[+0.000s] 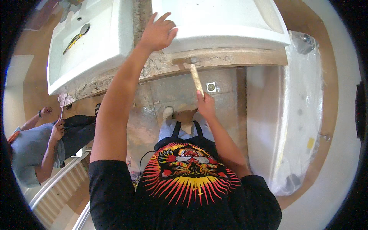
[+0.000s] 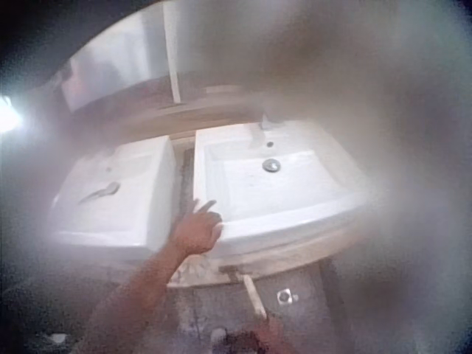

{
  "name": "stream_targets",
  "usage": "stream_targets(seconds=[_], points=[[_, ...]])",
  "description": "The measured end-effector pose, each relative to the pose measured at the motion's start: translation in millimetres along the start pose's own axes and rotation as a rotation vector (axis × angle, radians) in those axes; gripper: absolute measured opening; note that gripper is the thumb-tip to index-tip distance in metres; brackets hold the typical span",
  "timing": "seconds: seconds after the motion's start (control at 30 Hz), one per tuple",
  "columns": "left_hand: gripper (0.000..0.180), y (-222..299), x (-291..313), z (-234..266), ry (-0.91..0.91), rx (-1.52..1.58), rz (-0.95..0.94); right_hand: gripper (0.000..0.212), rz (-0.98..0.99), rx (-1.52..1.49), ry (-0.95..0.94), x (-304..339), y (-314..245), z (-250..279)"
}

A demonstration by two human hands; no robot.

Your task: The person uses a hammer to strike the countertop around a white bathroom sink, loosening it from the cabinet. Another person assists by holding the sink steady. The sink is gradually detached from the countertop as the hammering continues.

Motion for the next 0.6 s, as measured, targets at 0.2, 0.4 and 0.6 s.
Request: stream_targets(seconds=[0.2,0.4,0.6], points=[[0.047,-15,-9,-4,-0.09,0.23,0.002,0.056,-0.07,-0.265,0.107,21,-30,14],[0.057,-47,-44,-16,0.077,0.111,0.241,0.06,-0.203,0.065,0.053,7,19,-41],[0.063,-59,-41,-18,0.054,0.186,0.272,0.052,-0.213,-0.23,0.13,25,-53,22]])
Point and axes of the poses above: each hand's wrist, its own x-axis away from the middle knuckle, its own z-axis out of the back of the hand, y = z × x, the point moved 9 cm from there along -x, towards the middle knuckle, and after that the axes turned 15 degrees about x, right-handed, at the moved point
